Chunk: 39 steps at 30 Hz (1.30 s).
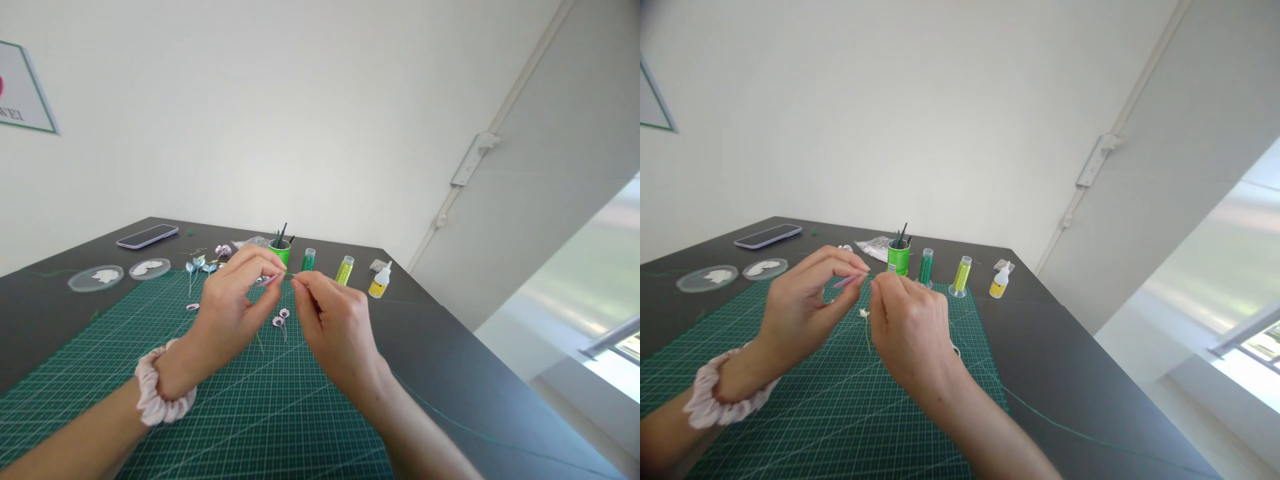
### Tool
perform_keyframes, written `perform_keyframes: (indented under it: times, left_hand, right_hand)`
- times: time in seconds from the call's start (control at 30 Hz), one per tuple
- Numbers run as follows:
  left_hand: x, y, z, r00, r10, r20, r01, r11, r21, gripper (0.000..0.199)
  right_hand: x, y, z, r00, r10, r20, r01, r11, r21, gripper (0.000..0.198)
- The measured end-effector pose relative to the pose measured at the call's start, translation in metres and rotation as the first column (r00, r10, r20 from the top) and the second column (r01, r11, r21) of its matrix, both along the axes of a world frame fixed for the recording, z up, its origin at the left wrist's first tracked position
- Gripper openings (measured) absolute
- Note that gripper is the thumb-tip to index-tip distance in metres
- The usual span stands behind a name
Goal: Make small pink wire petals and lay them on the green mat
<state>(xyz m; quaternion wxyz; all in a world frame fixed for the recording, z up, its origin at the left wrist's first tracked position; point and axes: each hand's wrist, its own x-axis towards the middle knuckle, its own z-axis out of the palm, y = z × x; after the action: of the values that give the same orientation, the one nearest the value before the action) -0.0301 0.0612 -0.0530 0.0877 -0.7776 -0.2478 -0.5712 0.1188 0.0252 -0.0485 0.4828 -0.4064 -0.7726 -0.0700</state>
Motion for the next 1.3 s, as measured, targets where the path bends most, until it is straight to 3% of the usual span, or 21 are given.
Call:
perform_keyframes:
  times: [0.2, 0.3, 0.37, 0.5, 0.6, 0.73, 0.9, 1.0, 1.07, 1.13, 1.2, 1.3]
  left_hand:
    - [0.001, -0.001, -0.001, 0.992, -0.128, 0.002, 0.127, 0.982, -0.137, 0.016]
    - [0.001, -0.001, -0.002, 0.978, -0.205, 0.041, 0.209, 0.952, -0.223, 0.016]
    - [0.001, 0.000, -0.003, 0.967, -0.245, 0.064, 0.253, 0.928, -0.274, 0.017]
    - [0.002, -0.001, -0.001, 0.943, -0.310, 0.124, 0.334, 0.873, -0.356, 0.017]
    - [0.003, -0.003, 0.001, 0.919, -0.346, 0.188, 0.393, 0.822, -0.412, 0.016]
    - [0.004, -0.003, 0.002, 0.898, -0.344, 0.273, 0.436, 0.773, -0.460, 0.015]
    - [0.005, -0.001, -0.001, 0.892, -0.285, 0.351, 0.424, 0.797, -0.431, 0.012]
    - [0.006, -0.001, 0.001, 0.911, -0.244, 0.332, 0.368, 0.843, -0.391, 0.013]
    - [0.005, -0.002, 0.002, 0.936, -0.186, 0.299, 0.287, 0.894, -0.343, 0.013]
    - [0.004, -0.002, 0.002, 0.959, -0.118, 0.259, 0.188, 0.945, -0.267, 0.014]
    - [0.003, -0.002, 0.002, 0.972, -0.067, 0.226, 0.111, 0.975, -0.190, 0.014]
    - [0.002, -0.002, 0.001, 0.981, -0.022, 0.192, 0.045, 0.992, -0.119, 0.014]
  right_hand:
    - [0.015, 0.006, 0.007, 1.000, -0.022, -0.004, 0.022, 1.000, -0.001, 0.025]
    - [0.021, 0.009, 0.008, 0.993, 0.082, -0.089, -0.093, 0.988, -0.125, 0.023]
    - [0.024, 0.011, 0.009, 0.968, 0.144, -0.205, -0.192, 0.952, -0.239, 0.021]
    - [0.028, 0.017, 0.010, 0.842, 0.220, -0.492, -0.445, 0.800, -0.402, 0.013]
    - [0.028, 0.023, 0.008, 0.707, 0.240, -0.665, -0.628, 0.647, -0.433, 0.014]
    - [0.026, 0.029, 0.003, 0.553, 0.179, -0.814, -0.778, 0.461, -0.427, 0.017]
    - [0.018, 0.028, -0.003, 0.414, 0.140, -0.899, -0.890, 0.266, -0.369, 0.021]
    - [0.012, 0.027, -0.004, 0.363, 0.104, -0.926, -0.919, 0.204, -0.337, 0.023]
    - [0.008, 0.026, -0.005, 0.347, 0.070, -0.935, -0.923, 0.202, -0.328, 0.021]
    - [0.003, 0.025, -0.006, 0.337, 0.057, -0.940, -0.915, 0.255, -0.313, 0.018]
    - [-0.003, 0.022, -0.007, 0.352, 0.079, -0.933, -0.883, 0.359, -0.303, 0.017]
    - [-0.013, 0.015, -0.008, 0.463, 0.133, -0.876, -0.787, 0.516, -0.337, 0.017]
